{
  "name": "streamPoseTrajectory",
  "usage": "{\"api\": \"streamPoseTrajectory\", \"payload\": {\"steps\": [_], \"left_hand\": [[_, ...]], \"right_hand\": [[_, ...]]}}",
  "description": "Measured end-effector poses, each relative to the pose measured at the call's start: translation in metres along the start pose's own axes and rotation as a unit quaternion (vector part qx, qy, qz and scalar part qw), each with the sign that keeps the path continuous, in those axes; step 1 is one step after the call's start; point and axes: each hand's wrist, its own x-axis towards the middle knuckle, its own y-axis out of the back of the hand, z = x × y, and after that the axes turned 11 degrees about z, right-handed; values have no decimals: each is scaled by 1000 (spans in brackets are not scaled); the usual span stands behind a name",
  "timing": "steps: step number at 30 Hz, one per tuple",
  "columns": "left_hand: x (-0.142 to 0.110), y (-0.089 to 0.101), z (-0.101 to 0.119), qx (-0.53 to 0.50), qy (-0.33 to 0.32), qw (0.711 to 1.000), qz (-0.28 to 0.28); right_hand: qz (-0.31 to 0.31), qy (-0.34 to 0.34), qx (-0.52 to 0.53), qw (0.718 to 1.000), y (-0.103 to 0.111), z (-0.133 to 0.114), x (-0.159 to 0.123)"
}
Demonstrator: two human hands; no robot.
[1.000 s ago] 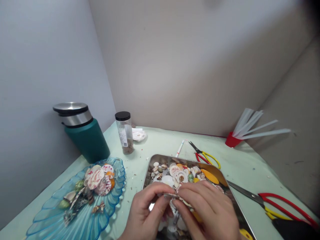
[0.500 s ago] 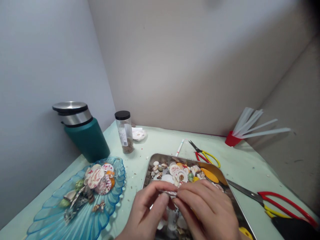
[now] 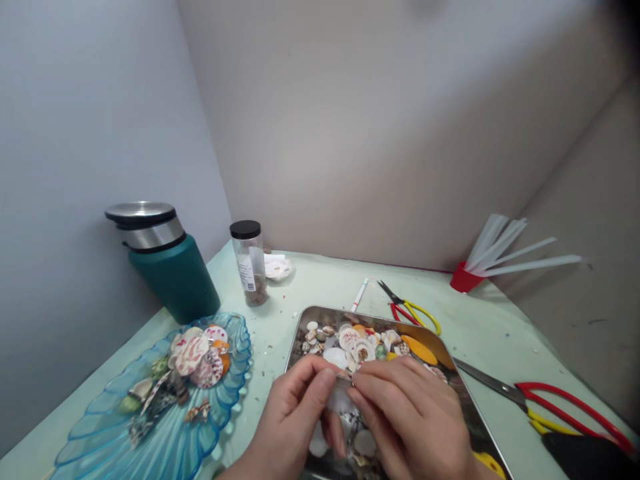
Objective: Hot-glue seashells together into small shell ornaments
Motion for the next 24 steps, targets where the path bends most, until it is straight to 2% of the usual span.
{"api": "streamPoseTrajectory", "payload": {"steps": [5,11,18,24], "left_hand": [[0,0,-1,-22,-17,1000,-12],[1,0,2,-1,-12,999,-30],[-6,-4,7,26,-19,999,42],[-7,-4,8,23,-16,999,45]], "right_hand": [[13,-6,-4,1000,-1,2,0],[18,-8,-6,1000,-2,2,-2],[2,-1,-14,1000,-2,0,1],[3,0,-13,1000,-3,1,-2]]}}
